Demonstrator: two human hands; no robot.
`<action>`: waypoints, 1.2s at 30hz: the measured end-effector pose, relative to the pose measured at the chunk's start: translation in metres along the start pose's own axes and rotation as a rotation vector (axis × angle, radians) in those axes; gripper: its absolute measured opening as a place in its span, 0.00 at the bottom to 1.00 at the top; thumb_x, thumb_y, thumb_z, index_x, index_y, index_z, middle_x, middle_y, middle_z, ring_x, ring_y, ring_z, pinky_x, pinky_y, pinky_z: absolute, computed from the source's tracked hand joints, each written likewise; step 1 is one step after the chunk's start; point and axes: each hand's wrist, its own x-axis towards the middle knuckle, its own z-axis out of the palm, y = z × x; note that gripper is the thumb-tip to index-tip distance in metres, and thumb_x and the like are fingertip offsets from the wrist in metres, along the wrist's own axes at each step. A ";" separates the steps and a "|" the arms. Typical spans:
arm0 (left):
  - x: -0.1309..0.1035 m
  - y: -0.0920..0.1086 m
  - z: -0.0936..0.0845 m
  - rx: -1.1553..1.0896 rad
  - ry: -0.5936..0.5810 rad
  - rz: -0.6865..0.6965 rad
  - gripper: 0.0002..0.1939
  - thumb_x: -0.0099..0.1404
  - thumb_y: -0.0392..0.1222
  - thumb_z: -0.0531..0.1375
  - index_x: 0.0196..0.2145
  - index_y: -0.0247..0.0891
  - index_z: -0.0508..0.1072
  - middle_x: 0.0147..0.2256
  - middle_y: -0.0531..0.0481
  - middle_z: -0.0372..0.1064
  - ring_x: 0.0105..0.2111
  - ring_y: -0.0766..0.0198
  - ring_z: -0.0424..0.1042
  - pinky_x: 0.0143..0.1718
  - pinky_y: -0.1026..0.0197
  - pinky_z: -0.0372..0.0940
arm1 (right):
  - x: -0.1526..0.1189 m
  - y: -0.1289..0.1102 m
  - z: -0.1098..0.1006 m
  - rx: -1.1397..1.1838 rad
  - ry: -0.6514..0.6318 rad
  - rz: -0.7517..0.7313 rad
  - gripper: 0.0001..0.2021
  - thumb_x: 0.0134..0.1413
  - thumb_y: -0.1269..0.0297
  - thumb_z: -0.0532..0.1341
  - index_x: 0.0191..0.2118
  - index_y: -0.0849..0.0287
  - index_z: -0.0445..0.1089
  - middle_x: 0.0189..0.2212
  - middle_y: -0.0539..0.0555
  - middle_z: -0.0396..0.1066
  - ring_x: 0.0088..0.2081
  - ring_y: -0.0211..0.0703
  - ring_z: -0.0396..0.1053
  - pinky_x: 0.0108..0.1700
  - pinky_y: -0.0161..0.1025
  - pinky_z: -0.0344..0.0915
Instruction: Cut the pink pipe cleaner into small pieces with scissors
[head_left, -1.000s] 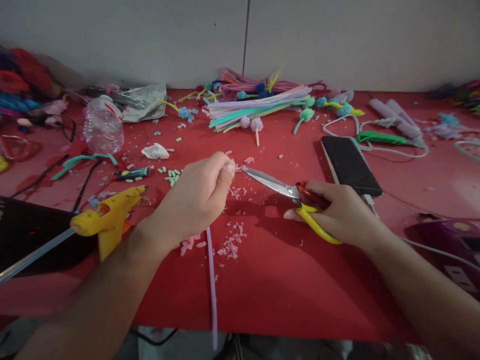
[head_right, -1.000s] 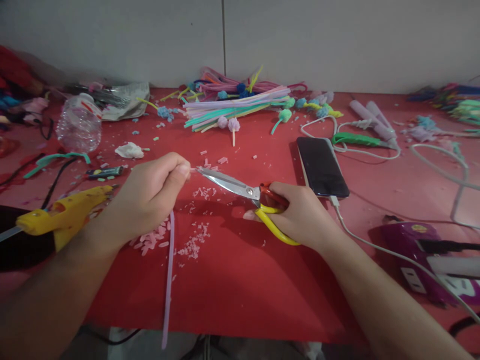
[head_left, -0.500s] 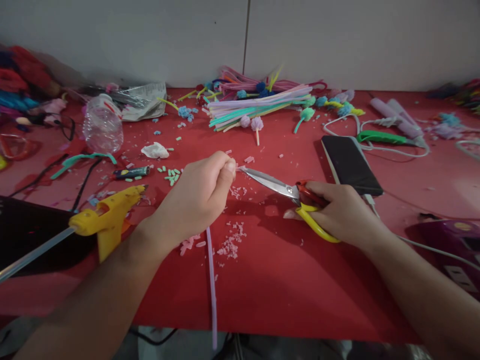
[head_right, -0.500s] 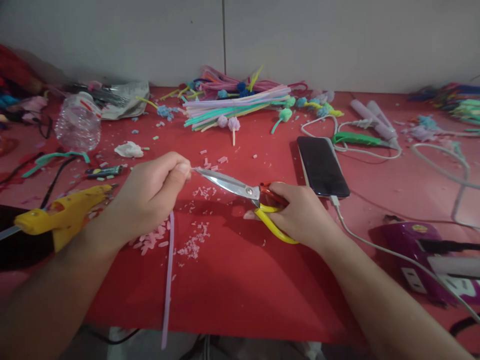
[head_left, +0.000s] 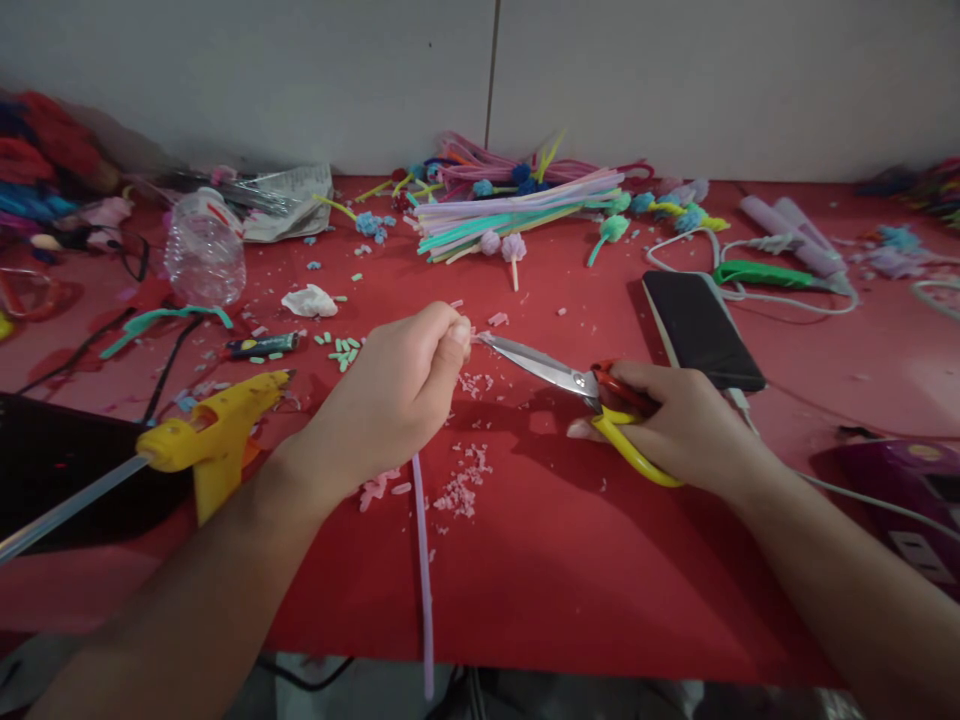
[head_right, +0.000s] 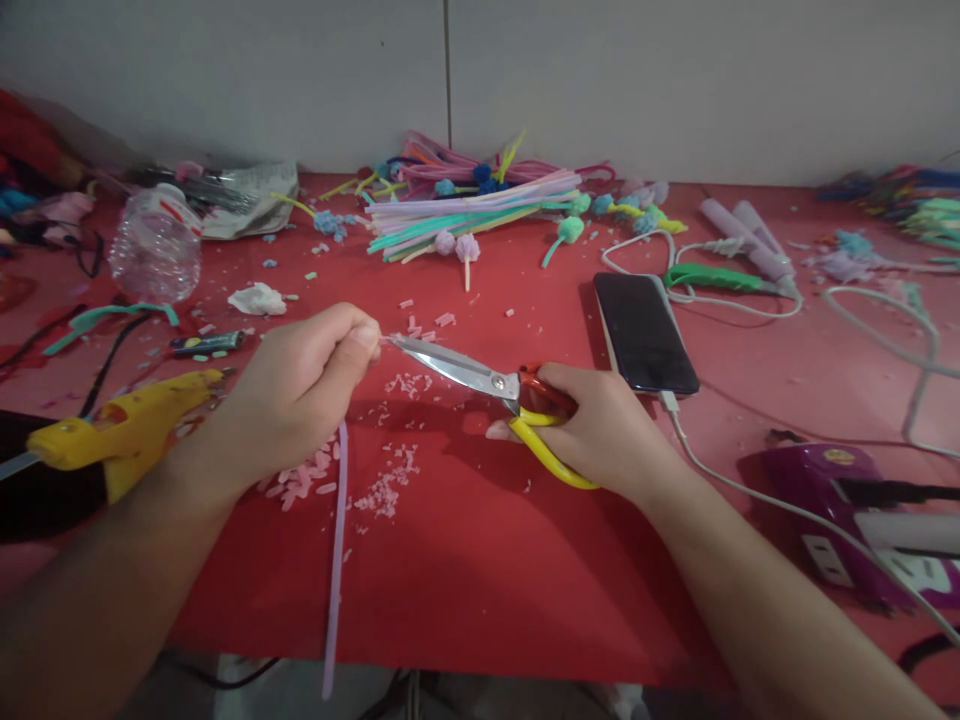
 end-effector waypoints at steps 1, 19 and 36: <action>0.000 0.000 0.000 -0.001 -0.001 0.001 0.16 0.78 0.42 0.50 0.30 0.41 0.60 0.24 0.56 0.60 0.24 0.66 0.59 0.29 0.57 0.53 | 0.000 -0.001 0.000 0.002 -0.002 0.008 0.36 0.38 0.23 0.67 0.24 0.53 0.56 0.22 0.46 0.48 0.26 0.38 0.46 0.24 0.38 0.49; 0.000 0.002 0.000 -0.004 0.005 -0.010 0.16 0.78 0.40 0.49 0.29 0.42 0.58 0.23 0.56 0.58 0.23 0.66 0.58 0.28 0.57 0.53 | -0.001 -0.003 -0.001 -0.009 0.036 -0.018 0.36 0.38 0.23 0.66 0.22 0.52 0.53 0.21 0.45 0.47 0.25 0.37 0.46 0.24 0.38 0.47; 0.000 0.001 0.002 0.006 0.008 0.012 0.16 0.78 0.43 0.49 0.30 0.42 0.60 0.24 0.56 0.60 0.24 0.65 0.61 0.29 0.57 0.54 | -0.001 -0.002 -0.001 0.012 -0.002 0.006 0.37 0.38 0.24 0.67 0.23 0.52 0.52 0.22 0.45 0.46 0.26 0.37 0.45 0.25 0.39 0.48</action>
